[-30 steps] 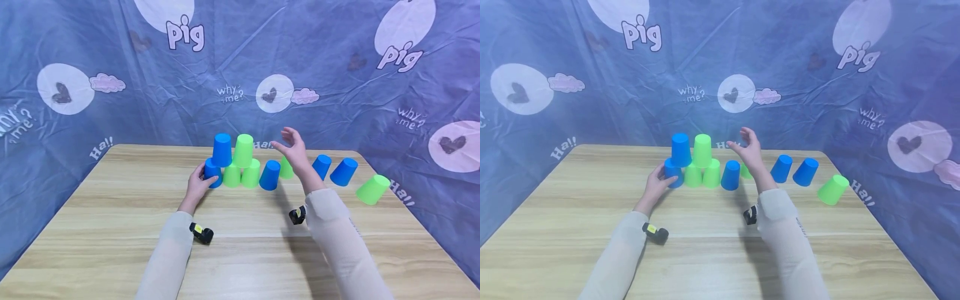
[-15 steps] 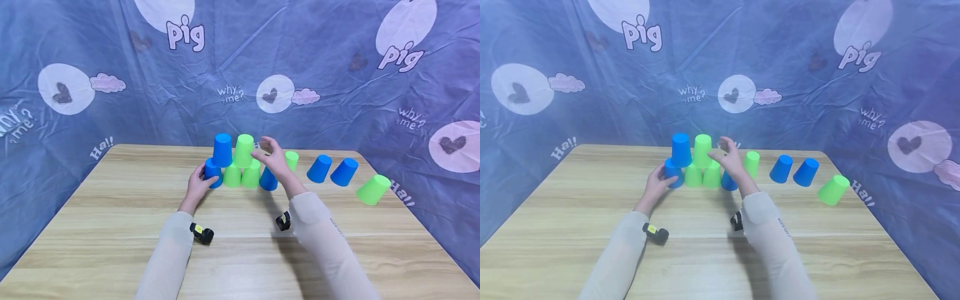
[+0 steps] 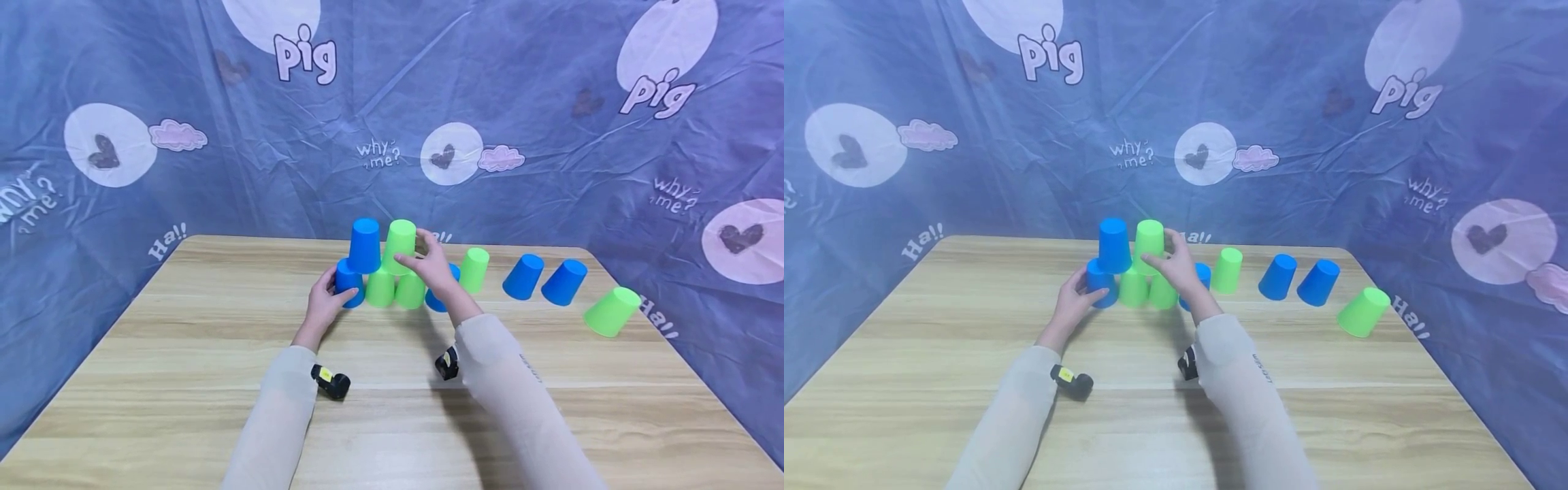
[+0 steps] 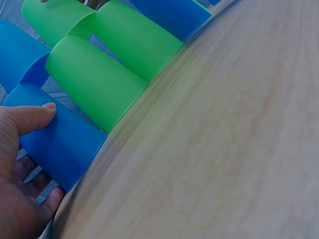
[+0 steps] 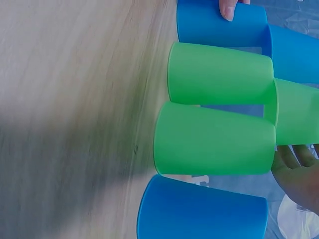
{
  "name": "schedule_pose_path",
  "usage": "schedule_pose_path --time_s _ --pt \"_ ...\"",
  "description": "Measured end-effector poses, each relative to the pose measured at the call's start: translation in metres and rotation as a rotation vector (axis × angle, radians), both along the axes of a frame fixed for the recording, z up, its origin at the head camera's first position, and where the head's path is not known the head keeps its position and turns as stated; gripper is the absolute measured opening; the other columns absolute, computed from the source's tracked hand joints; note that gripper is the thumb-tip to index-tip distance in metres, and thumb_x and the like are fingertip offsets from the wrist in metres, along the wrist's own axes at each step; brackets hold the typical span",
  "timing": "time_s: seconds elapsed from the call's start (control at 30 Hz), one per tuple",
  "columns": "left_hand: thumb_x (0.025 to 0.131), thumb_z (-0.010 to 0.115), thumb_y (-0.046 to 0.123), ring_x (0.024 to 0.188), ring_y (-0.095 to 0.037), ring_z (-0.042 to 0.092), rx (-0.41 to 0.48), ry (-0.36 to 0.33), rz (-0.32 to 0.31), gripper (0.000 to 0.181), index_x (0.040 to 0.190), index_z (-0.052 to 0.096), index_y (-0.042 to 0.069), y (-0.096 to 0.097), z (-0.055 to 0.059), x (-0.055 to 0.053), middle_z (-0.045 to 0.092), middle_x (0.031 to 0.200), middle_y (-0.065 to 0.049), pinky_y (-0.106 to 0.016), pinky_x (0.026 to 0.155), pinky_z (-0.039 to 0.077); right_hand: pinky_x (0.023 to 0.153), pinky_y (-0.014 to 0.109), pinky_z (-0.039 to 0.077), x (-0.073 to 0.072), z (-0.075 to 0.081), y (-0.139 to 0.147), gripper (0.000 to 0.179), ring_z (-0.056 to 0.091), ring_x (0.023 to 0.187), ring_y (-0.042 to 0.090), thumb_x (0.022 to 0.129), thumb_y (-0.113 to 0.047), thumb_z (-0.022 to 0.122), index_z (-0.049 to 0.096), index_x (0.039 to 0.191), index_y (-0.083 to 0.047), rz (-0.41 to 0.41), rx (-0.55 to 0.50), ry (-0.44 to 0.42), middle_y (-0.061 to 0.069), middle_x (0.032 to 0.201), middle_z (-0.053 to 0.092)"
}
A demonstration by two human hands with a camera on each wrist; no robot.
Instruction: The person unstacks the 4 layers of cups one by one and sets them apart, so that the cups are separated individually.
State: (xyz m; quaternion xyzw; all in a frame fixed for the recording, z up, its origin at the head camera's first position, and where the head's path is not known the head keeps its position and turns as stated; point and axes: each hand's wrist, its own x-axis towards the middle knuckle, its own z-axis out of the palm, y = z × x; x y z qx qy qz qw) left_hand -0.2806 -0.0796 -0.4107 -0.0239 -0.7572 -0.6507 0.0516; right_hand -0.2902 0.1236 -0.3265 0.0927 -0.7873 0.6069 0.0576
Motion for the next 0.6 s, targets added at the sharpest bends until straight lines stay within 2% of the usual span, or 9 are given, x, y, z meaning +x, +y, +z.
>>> schedule_pose_path --time_s 0.6 --pt "0.078 0.065 0.015 0.118 -0.025 0.034 -0.013 0.006 0.006 0.062 0.131 0.035 0.009 -0.0001 -0.0034 -0.0035 0.037 0.13 -0.012 -0.038 0.095 0.03 0.089 0.039 0.034 -0.004 -0.0006 -0.009 0.06 0.042 0.109 0.023 0.076 -0.013 0.066 0.035 0.127 -0.008 -0.055 0.023 -0.033 0.011 0.12 0.045"
